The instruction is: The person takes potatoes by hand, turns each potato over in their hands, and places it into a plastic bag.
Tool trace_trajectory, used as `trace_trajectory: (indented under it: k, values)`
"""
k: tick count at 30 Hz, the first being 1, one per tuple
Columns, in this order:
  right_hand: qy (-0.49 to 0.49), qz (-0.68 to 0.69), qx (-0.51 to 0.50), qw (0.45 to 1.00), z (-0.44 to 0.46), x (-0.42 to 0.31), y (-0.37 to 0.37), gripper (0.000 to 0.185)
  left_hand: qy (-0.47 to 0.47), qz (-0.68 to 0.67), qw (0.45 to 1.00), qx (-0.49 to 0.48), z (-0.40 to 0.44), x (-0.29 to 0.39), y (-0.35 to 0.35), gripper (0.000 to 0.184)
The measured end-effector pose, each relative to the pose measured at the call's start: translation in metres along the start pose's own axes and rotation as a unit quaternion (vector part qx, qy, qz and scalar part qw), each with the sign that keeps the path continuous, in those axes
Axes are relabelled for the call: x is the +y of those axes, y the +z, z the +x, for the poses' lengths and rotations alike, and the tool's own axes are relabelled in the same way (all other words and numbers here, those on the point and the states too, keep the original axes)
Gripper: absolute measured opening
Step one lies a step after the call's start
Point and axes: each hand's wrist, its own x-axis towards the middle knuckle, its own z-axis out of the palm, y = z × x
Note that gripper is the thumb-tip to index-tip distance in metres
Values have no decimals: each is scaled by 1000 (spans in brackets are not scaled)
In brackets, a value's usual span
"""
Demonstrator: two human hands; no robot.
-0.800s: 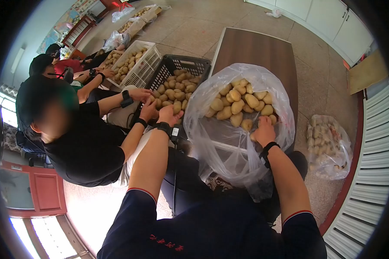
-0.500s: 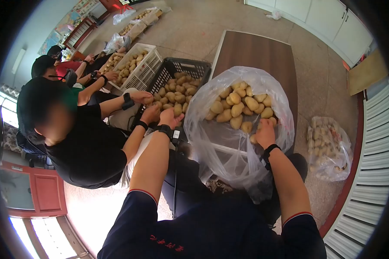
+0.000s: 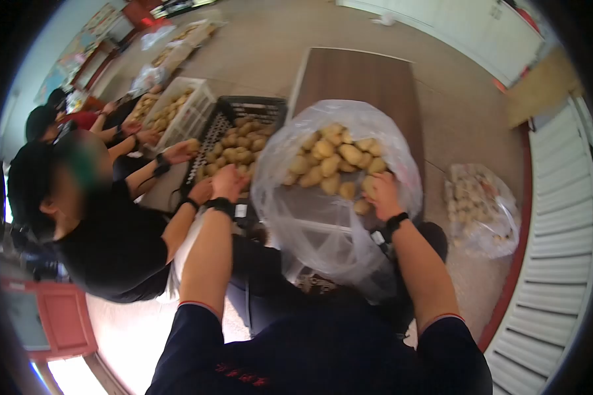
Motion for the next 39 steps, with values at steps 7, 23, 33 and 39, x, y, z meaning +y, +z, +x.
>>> trace_trajectory:
  k: [7,23,33,39]
  values:
    - [-367,-239,-139,888,6,14,4,29,-168,-510,844,12,-22,77,-6,26]
    - [60,-31,-249,966,-61,-28,99,36,-92,-404,866,-280,-75,162,35,46]
    - [120,-96,-179,972,-76,-33,113,41,-85,-394,845,-351,-80,164,41,39]
    - [117,-120,-166,972,-67,-29,110,44,-58,-380,849,-363,-77,160,38,39]
